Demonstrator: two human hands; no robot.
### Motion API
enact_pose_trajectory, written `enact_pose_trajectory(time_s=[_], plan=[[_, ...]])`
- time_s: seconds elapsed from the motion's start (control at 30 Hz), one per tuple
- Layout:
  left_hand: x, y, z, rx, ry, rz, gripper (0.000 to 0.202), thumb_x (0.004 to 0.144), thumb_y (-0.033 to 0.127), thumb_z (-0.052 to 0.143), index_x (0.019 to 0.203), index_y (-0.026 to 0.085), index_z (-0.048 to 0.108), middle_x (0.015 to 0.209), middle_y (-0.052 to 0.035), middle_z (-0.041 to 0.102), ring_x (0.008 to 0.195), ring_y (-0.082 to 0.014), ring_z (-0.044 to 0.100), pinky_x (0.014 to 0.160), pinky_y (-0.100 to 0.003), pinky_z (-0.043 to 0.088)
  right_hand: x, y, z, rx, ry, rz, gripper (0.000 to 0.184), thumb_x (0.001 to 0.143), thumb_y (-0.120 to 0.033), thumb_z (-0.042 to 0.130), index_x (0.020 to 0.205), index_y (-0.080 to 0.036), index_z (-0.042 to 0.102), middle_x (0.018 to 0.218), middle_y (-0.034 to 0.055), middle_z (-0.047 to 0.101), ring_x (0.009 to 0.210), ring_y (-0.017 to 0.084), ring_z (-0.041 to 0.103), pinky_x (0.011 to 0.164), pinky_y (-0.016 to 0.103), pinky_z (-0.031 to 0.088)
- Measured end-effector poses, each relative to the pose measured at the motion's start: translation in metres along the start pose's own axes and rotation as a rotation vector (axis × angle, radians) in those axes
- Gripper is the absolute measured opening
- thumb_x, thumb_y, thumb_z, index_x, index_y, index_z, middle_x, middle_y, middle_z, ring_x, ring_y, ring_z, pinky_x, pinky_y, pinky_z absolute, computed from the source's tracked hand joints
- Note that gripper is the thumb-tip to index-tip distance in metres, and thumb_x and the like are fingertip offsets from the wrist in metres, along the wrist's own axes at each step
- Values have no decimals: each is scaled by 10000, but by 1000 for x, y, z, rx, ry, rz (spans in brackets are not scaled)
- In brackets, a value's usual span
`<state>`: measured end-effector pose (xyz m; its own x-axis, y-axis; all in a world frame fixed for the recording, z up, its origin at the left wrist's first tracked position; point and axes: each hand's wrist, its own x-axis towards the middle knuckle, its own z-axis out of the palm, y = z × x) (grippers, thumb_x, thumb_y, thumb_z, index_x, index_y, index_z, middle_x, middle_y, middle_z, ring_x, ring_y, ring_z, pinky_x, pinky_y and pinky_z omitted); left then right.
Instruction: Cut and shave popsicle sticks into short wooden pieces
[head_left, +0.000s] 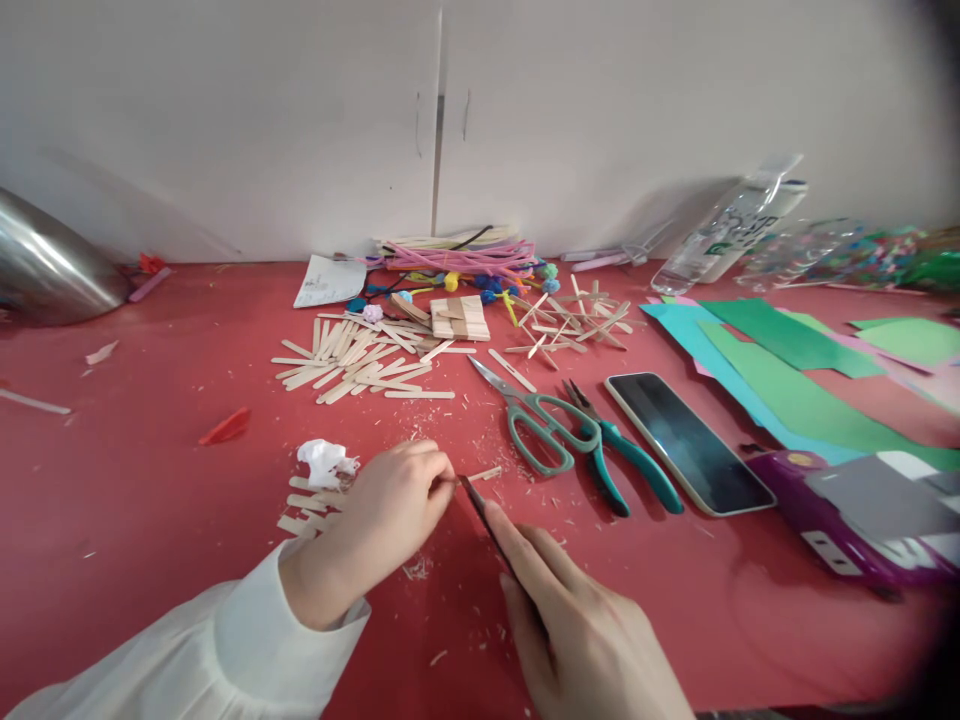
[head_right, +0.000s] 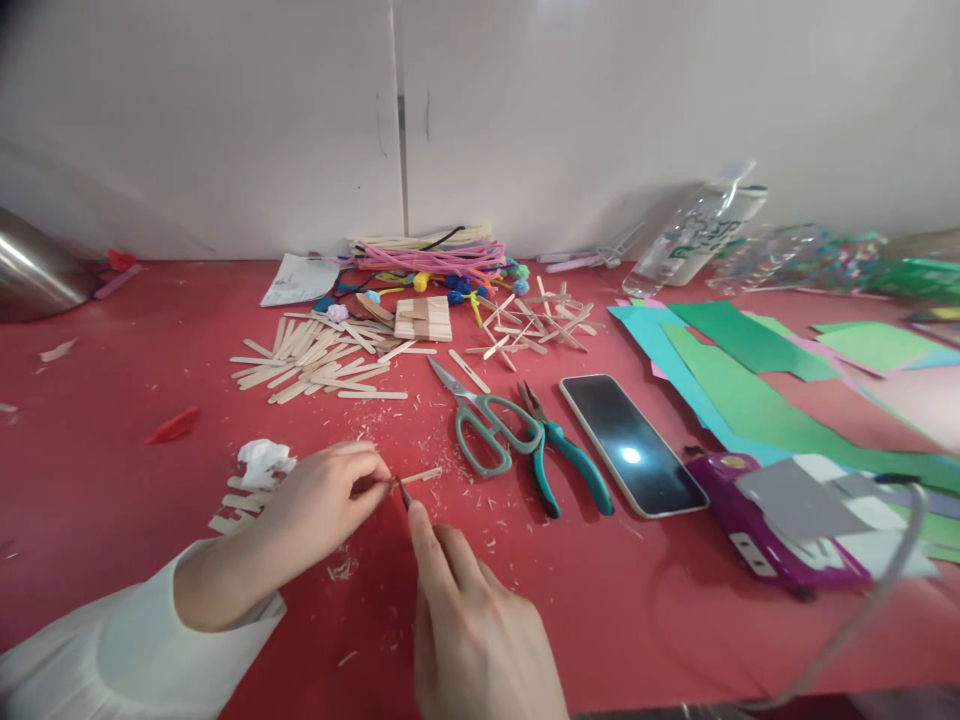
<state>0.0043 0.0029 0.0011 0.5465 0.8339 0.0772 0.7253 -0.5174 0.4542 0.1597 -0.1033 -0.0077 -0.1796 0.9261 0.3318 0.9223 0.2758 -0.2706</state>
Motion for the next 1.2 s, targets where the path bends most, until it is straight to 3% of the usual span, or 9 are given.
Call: enact_pose_trajectory(time_s=[0.17,0.5,0.8,0.93,1.2], plan=[[1,-1,0,16,-4,-6,165,796,126,473,649,180,525,709,7,563,691,-141,547,616,-259,379,-1,0,0,20,-12,8,464,828,-120,329,1270,-150,468,926,89,687,575,153,673,366,195,490],[1,4,-1,54,-31,10,185,808,127,450,642,169,523,702,-13,559,694,-153,539,632,-276,399,16,-1,-3,-45,-43,-78,463,776,-74,322,1175,-41,555,831,115,696,365,156,591,285,260,454],[-1,3,1,61,2,10,208,824,141,427,636,176,510,696,-11,552,673,-143,529,605,-266,385,9,-7,-2,-112,13,-50,459,784,-84,327,1187,-81,546,818,83,687,404,132,610,283,210,436],[0,3,-1,71,-8,38,214,838,161,430,634,173,494,691,-6,529,662,-139,513,585,-265,366,1,1,-10,-62,29,8,446,833,-142,364,1263,-112,476,932,92,683,540,153,667,328,209,477],[0,3,-1,31,-20,33,194,830,145,457,654,171,533,710,-2,546,693,-138,530,621,-264,388,-7,4,-6,-20,-27,10,469,846,-155,365,1310,-142,429,923,87,679,587,148,673,347,188,481]])
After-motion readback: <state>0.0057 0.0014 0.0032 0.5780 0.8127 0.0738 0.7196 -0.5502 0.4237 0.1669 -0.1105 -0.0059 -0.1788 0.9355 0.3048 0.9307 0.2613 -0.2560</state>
